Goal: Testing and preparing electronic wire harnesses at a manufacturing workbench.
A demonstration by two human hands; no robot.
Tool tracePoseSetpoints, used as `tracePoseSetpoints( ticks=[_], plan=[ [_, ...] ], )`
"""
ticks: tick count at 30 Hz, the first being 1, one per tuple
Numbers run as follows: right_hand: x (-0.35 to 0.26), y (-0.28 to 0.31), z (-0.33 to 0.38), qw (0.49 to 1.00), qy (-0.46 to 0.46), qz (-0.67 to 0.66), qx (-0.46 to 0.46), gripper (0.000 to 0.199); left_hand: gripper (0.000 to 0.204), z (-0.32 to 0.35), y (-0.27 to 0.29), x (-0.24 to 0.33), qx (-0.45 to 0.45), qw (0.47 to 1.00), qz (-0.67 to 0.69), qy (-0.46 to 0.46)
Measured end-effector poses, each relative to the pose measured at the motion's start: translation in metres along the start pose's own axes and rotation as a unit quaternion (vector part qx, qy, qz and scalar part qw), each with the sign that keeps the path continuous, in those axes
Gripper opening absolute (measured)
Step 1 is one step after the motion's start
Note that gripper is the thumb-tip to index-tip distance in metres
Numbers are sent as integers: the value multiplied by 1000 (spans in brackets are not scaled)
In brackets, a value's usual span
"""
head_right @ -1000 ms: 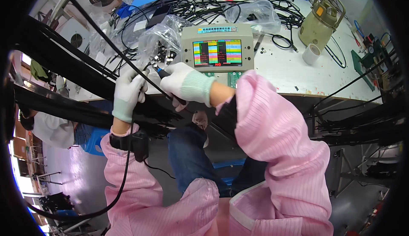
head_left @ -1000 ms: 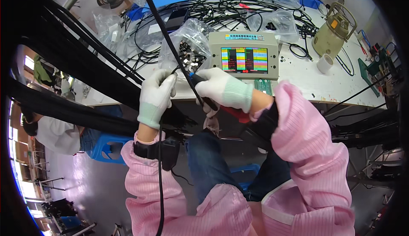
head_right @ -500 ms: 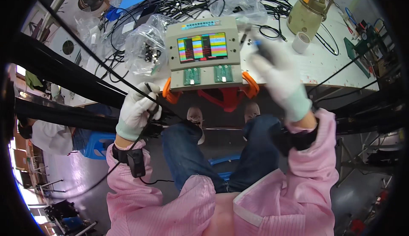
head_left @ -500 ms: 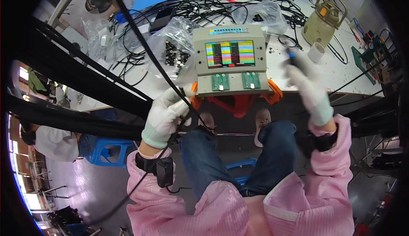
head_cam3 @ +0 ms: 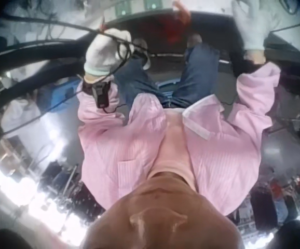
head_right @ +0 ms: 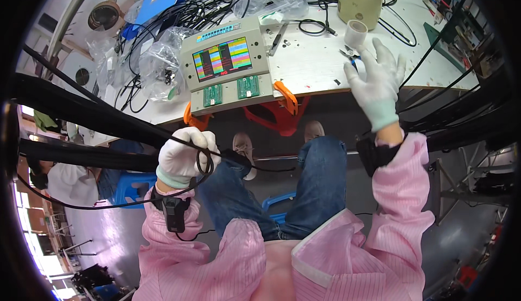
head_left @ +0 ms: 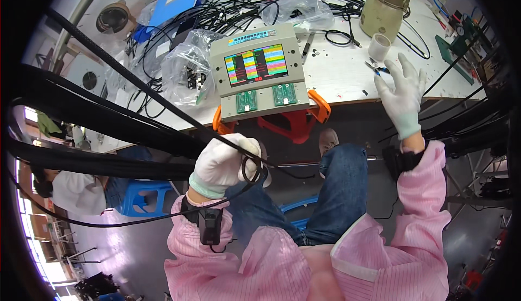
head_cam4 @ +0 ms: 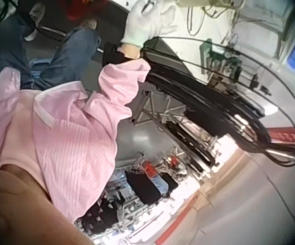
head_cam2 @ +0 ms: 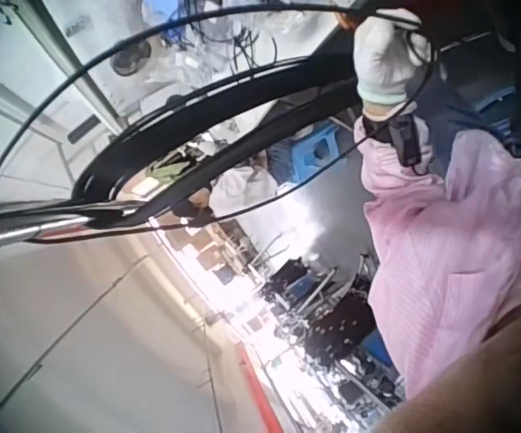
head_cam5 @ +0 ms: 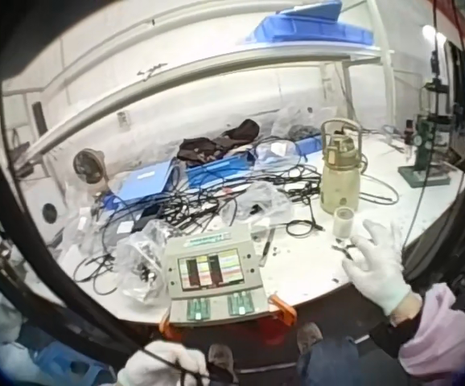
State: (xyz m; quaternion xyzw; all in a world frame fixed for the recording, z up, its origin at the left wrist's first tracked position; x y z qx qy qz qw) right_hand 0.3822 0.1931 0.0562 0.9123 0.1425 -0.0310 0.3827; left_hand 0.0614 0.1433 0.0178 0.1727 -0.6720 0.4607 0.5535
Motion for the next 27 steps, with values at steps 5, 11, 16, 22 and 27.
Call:
tracePoseSetpoints(
  ticks=[5, 11, 16, 22, 27],
  plan=[
    [-89, -22, 50, 684, -236, -647, -240, 26, 26, -2, -18, -7, -36, 997, -58, -40],
    [-163, -48, 91, 297, -356, -774, -431, 28, 18, 0, -29, -2, 58, 962, -268, 11],
    [-170, -43, 101, 256, -387, -745, -480, 25, 22, 5, -22, -4, 73, 931, -355, -33],
    [-165, -45, 114, 263, -479, -767, -335, 18, 25, 21, -16, -14, 116, 988, -94, -39],
    [-167, -40, 125, 251, -495, -807, -202, 16, 19, 25, -7, -51, 215, 961, 170, -29]
  ],
)
Point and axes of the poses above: each hand's wrist, its own z-axis away from the middle knuckle, its own y-axis out of the back of the hand, x = y × z, the point moved 5 cm from there along -z, towards the middle knuckle, and after that the axes turned 14 degrees about -z, right-handed, at the moved point
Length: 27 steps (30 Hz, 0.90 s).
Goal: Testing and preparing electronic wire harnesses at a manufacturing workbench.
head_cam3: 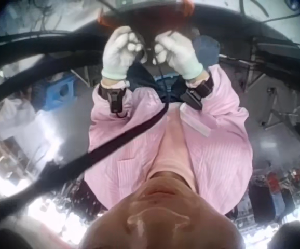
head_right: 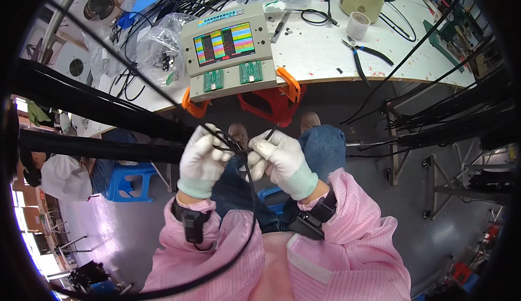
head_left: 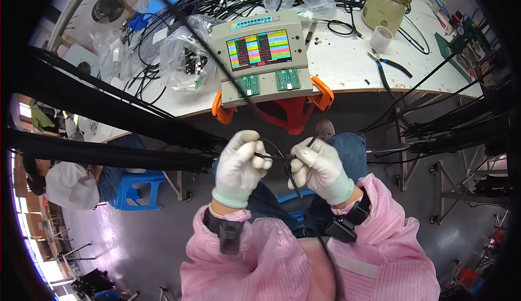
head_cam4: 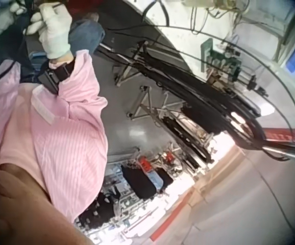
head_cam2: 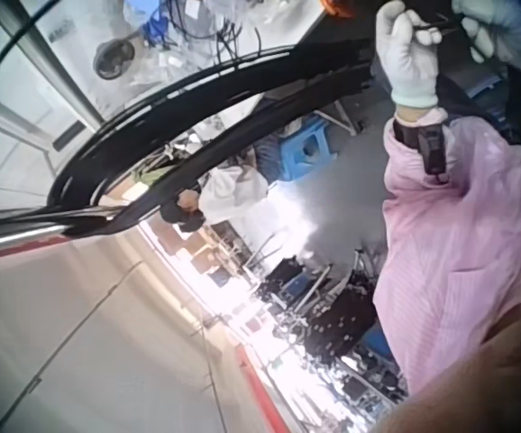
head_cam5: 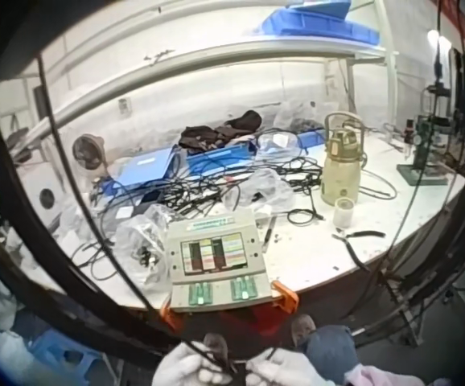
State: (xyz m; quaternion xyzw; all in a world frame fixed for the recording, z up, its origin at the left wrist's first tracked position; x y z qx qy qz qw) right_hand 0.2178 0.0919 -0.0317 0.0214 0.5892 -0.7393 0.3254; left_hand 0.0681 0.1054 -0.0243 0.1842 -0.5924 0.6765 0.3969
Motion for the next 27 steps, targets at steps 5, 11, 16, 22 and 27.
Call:
tracePoseSetpoints(
  ticks=[5, 11, 16, 22, 27],
  plan=[
    [13, 21, -2, 992, -79, -99, -3, 15, 14, 10, 9, -15, -40, 874, -481, -58],
    [18, 38, -11, 994, -44, -9, 97, 17, 21, 29, 17, -30, 25, 812, -577, -77],
    [10, 59, 11, 962, 136, 219, 89, 19, 25, 47, 23, -39, 134, 921, -365, 33],
    [55, 8, 50, 994, 19, 99, -41, 20, 27, 56, 4, -53, 167, 925, -342, 2],
    [37, 11, 51, 959, 191, 202, -56, 15, 26, 60, -15, -58, 161, 934, -318, -9]
  ],
)
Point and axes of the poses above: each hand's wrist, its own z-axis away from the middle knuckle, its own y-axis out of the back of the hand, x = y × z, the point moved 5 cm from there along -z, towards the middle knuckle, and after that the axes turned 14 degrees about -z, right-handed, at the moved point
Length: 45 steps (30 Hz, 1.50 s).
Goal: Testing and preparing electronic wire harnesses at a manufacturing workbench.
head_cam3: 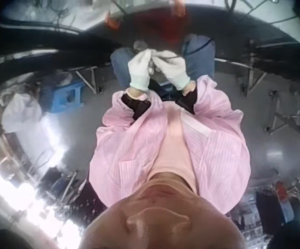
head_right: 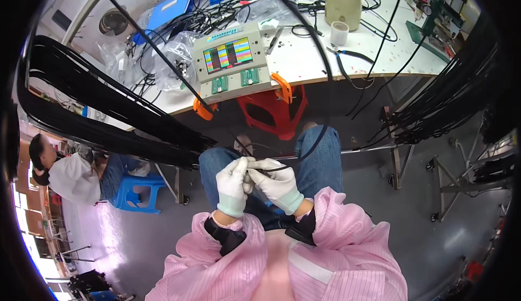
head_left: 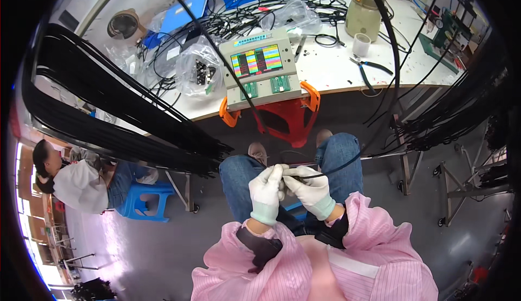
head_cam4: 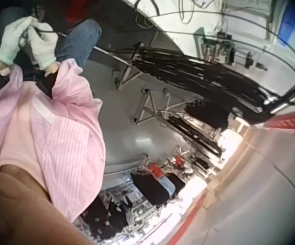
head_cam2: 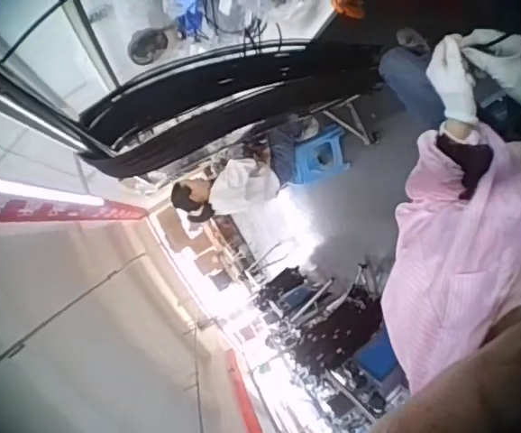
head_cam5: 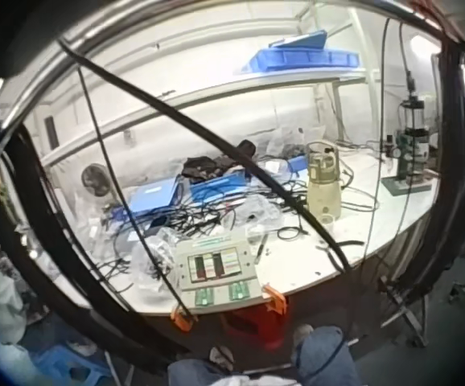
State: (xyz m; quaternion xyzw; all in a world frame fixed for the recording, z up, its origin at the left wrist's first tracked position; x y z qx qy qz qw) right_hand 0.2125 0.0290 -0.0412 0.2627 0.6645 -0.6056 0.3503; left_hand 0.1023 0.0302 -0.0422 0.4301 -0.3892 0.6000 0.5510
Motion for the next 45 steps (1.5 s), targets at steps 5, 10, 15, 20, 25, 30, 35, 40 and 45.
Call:
tracePoseSetpoints(
  ticks=[5, 10, 15, 20, 25, 30, 35, 40, 45],
  plan=[
    [-76, -12, 10, 996, 45, 47, 64, 10, 24, -1, 23, -26, 4, 996, 76, 43],
    [-218, -55, -1, 854, 418, 305, -53, 19, 27, 4, 32, -51, -72, 978, -188, 47],
    [-319, -145, -18, 926, 332, 160, -79, 27, 27, 9, 17, -26, -225, 930, -286, 53],
    [-421, -203, -41, 581, 601, 548, 19, 20, 22, -29, 64, 91, -129, 941, -269, -162],
    [-436, -234, -87, 453, 514, 723, 92, 16, 24, 4, 52, 307, 122, 811, -255, -512],
    [-415, -266, -97, 448, 475, 757, 18, 14, 36, 8, -47, 408, 74, 722, -278, -629],
    [-407, -251, -91, 464, 516, 719, -29, 15, 31, -2, -80, 406, -25, 799, -184, -572],
    [-356, -217, -25, 385, 623, 631, -255, 13, 19, 44, -31, 359, -108, 690, -263, -665],
    [-333, -172, -73, 364, 278, 884, -95, 14, 5, 138, 30, 317, -265, 515, -506, -640]
  ],
)
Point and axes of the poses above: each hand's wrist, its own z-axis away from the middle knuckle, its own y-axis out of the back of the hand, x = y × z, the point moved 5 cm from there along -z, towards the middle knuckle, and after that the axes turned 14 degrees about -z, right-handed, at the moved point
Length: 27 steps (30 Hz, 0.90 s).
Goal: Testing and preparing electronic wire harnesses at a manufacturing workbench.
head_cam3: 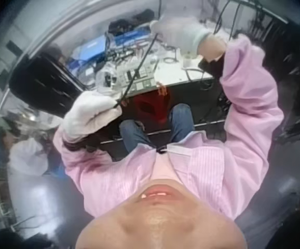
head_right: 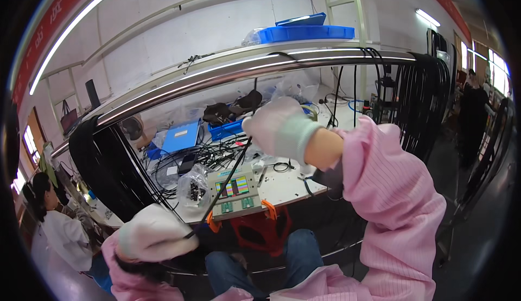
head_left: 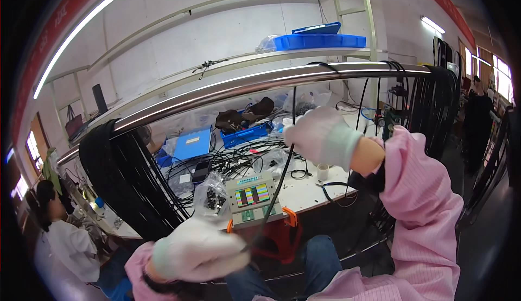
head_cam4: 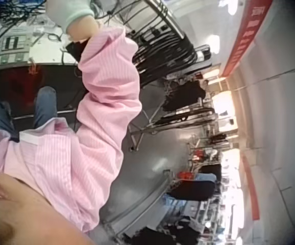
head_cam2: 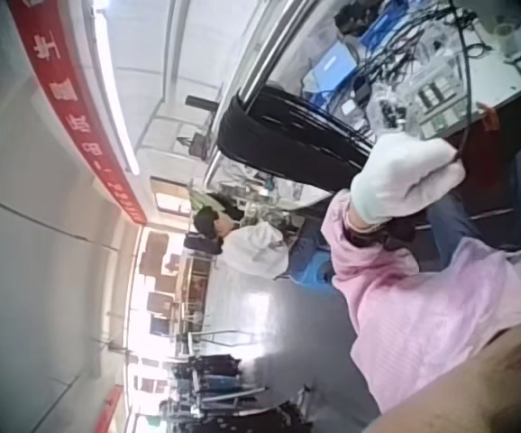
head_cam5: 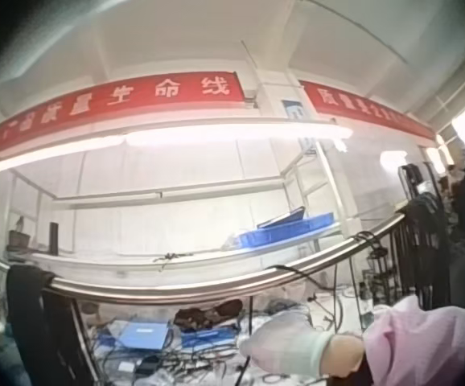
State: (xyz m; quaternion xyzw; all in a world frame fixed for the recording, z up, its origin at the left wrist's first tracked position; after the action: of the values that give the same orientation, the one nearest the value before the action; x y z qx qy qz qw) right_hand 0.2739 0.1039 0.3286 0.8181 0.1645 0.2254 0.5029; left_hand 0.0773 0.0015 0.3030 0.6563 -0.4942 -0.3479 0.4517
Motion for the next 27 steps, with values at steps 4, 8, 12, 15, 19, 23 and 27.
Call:
tracePoseSetpoints(
  ticks=[4, 8, 12, 15, 19, 23, 27],
  plan=[
    [4, -17, -22, 997, -71, 3, 0, 13, 19, 59, 42, 42, 72, 984, 137, -86],
    [-30, -40, -34, 972, 128, -166, -109, 8, 29, 88, 49, 47, 373, 910, 179, -6],
    [-77, 50, -27, 764, 433, -457, 140, 12, 19, 105, 68, 49, 364, 911, 185, 54],
    [-17, 129, 8, 600, 271, -458, 597, 20, 36, 84, 78, 32, 477, 845, 241, 33],
    [22, 101, -26, 814, 94, -339, 463, 30, 38, 52, 96, 6, 438, 871, 219, 28],
    [23, 77, 28, 814, 49, -363, 451, 39, 33, -8, 80, -36, 445, 831, 301, 141],
    [17, 7, 21, 772, -113, -587, 216, 44, 33, -39, 63, -64, 400, 816, 361, 210]
  ],
)
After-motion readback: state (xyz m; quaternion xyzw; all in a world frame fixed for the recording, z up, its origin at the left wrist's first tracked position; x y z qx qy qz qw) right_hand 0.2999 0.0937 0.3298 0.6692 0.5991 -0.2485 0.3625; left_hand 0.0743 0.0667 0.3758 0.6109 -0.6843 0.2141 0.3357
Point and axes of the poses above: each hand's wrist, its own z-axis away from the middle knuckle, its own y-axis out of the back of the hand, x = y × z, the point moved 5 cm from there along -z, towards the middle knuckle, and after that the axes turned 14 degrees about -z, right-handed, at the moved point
